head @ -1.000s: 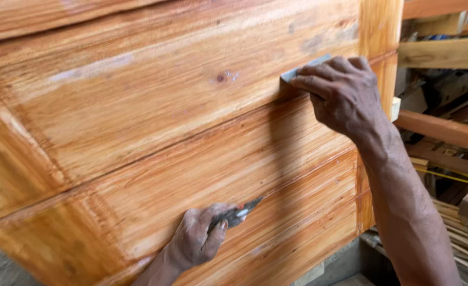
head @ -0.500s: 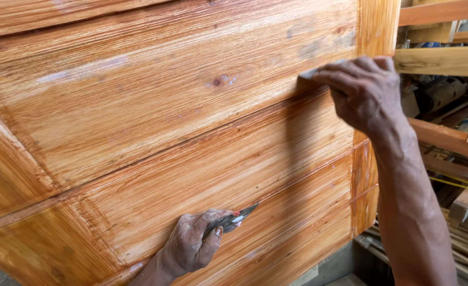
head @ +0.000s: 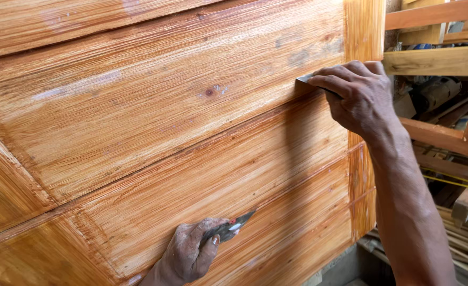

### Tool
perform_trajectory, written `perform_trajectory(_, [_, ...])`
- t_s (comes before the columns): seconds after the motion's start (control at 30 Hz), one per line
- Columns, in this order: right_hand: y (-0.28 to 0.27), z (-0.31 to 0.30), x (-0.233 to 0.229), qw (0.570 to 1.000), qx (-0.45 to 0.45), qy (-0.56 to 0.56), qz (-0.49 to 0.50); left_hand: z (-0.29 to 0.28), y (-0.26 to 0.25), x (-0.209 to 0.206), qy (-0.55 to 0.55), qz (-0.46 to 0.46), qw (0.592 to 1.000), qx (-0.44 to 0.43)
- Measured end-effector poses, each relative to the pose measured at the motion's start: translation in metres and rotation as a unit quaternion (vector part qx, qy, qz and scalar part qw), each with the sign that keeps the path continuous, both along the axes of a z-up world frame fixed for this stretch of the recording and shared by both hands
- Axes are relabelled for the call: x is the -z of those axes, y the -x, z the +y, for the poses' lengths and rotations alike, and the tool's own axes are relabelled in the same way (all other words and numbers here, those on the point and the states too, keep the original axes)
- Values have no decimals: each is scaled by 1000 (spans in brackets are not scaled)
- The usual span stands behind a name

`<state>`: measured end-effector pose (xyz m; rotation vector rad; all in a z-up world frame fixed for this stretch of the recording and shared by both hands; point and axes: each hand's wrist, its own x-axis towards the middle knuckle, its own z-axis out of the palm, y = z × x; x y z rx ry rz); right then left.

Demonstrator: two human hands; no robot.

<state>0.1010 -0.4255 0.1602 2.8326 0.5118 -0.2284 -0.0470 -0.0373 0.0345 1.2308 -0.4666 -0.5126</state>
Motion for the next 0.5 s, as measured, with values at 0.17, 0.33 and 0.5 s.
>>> perform_trajectory(0.17, [4, -12, 1, 999, -25, -19, 29, 1, 6, 2, -10, 5, 1000, 23])
perform_trajectory(0.33, [-27, -54, 4, 997, -9, -32, -73, -1, 10, 9, 4, -3, 1000, 4])
perform_trajectory(0.5, [-57, -72, 17, 987, -60, -28, -144, 4, 19, 11, -17, 12, 1000, 8])
